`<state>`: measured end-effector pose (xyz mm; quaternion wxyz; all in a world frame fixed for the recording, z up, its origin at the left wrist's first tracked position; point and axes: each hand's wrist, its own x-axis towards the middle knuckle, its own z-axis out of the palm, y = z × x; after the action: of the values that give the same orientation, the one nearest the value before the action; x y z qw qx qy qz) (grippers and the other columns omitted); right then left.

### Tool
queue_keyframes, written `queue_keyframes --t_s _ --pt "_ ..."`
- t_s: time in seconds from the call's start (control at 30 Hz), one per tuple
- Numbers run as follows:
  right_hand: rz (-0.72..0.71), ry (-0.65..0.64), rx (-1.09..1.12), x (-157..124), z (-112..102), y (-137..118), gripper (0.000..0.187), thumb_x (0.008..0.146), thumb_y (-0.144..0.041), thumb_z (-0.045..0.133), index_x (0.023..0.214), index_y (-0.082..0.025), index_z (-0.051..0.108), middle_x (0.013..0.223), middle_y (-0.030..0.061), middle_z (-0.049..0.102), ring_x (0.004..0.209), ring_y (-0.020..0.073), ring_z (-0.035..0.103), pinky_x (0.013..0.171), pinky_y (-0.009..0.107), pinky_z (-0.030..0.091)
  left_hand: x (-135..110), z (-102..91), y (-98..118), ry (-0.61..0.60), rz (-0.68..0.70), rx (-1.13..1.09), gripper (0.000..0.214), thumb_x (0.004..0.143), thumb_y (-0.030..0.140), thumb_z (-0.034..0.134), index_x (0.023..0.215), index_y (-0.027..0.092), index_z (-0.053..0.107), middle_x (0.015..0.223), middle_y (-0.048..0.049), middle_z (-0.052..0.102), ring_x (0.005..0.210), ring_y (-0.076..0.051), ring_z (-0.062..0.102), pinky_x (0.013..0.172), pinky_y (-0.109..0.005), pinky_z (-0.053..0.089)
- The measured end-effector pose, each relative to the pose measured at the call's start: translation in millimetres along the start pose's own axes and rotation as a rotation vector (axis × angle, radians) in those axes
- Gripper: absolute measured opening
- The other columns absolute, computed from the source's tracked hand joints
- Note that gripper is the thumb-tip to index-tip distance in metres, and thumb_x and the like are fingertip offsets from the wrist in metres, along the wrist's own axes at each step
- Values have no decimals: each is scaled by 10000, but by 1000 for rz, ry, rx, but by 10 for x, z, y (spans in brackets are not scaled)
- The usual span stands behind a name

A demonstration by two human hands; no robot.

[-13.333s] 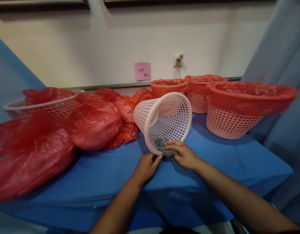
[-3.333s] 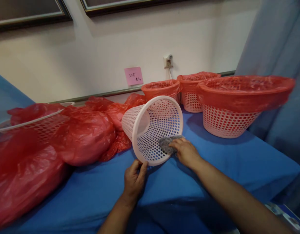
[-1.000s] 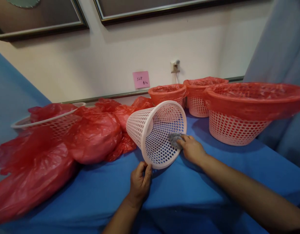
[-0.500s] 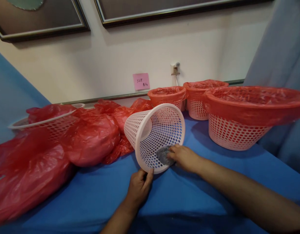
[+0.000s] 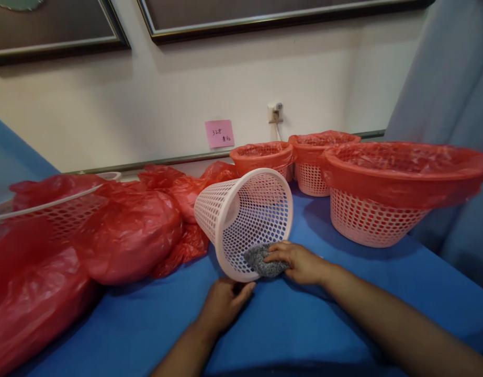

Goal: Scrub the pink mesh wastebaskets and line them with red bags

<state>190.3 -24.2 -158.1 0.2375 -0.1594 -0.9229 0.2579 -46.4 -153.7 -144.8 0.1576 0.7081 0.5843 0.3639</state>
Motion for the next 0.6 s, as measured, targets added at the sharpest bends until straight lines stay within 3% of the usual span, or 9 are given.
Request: queue_keyframes --t_s 0.1,0.3,0.6 --pt "-67 -25 64 13 7 -17 726 608 28 536 1261 -261 671 1304 42 639 1218 200 583 1073 388 447 33 96 -72 -115 22 -35 251 935 332 586 1057 224 776 1055 -71 787 1008 -245 727 960 -373 558" --pt "1 40 -72 36 71 -62 698 651 38 519 1280 -231 660 1299 58 637 1210 199 564 1084 372 432 89 104 -123 -66 10 -33 306 968 384 539 931 198 779 778 -33 772 702 -194 716 715 -285 573" --pt "92 87 -328 18 183 -177 584 728 0 558 1271 -193 653 1264 81 639 1170 209 555 1040 359 445 127 153 -159 11 33 -79 336 943 414 552 869 164 764 786 -41 775 690 -177 701 669 -254 543"
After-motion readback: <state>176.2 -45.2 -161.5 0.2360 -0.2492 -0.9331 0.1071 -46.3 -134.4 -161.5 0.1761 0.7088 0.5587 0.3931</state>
